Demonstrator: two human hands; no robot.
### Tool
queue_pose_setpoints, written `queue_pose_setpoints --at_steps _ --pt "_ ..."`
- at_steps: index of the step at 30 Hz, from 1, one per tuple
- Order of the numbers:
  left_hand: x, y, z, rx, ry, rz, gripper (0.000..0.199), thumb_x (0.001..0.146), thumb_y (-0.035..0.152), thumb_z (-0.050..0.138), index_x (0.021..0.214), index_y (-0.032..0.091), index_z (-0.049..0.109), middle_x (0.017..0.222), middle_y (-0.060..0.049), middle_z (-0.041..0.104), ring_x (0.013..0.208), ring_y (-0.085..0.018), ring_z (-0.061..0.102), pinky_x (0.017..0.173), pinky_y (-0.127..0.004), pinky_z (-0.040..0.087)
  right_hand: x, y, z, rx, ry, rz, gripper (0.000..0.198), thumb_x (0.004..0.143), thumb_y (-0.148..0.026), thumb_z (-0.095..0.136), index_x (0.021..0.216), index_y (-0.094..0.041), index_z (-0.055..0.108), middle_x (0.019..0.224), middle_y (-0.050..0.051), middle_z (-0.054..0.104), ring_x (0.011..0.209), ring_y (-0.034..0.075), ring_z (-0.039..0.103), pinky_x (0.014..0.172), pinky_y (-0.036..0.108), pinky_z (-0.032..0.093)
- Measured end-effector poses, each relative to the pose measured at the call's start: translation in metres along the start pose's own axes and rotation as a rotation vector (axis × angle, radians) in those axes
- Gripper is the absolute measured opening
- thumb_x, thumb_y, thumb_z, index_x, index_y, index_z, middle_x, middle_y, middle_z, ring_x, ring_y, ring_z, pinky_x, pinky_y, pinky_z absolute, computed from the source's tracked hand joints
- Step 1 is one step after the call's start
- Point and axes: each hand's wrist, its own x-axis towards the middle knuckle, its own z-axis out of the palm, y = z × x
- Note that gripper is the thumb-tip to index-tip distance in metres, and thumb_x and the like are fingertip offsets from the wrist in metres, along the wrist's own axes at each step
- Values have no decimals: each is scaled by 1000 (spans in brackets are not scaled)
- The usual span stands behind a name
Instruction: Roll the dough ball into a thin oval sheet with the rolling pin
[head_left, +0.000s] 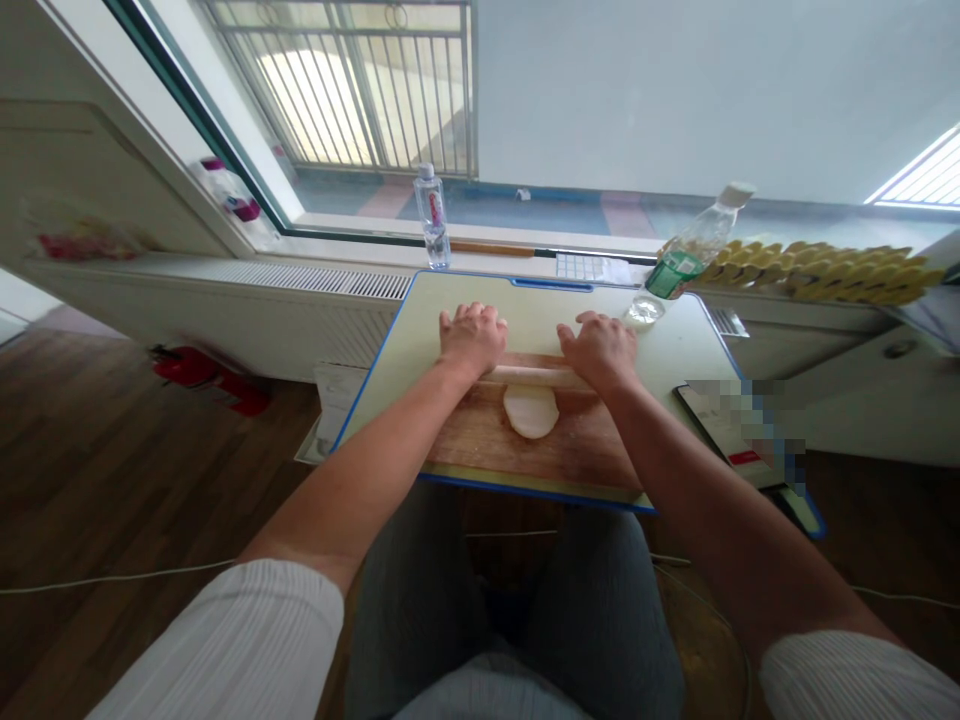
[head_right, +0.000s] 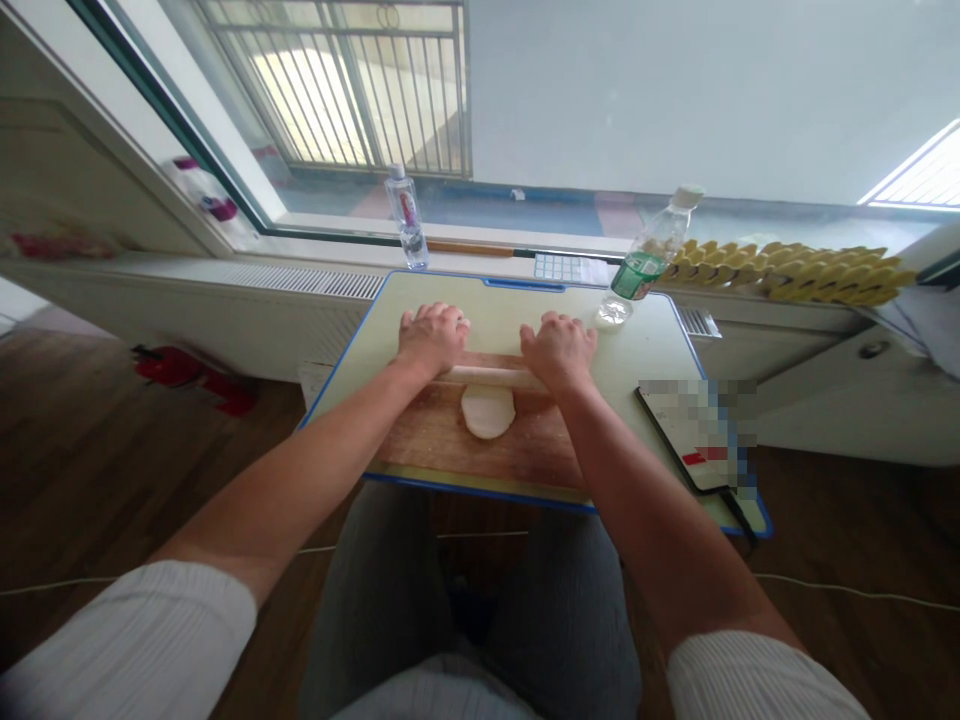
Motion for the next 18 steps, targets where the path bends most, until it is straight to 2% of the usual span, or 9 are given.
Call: queue_pose_setpoints --at_steps 5,12,18 --pt "-12 0 -1 1 -52 22 43 110 41 38 131 27 72 145 -13 69 134 -33 59 116 -57 41 -16 1 -4 -1 -56 92 62 104 -55 42 139 -12 70 142 24 70 133 41 61 111 55 42" --pt "-35 -2 -2 -27 -103 37 46 109 44 37 139 32 71 153 -10 65 138 -34 58 118 -62 42 -45 3 -9 46 -100 118 64 104 -55 40 148 -17 66 153 20 65 141 40 57 118 59 40" --pt "-63 -3 -4 -44 -131 64 53 109 51 34 148 34 65 165 -9 57 148 -34 51 126 -67 33 -81 5 -14 27 -128 46 67 106 -54 33 158 -20 58 167 15 53 153 36 44 127 65 31"
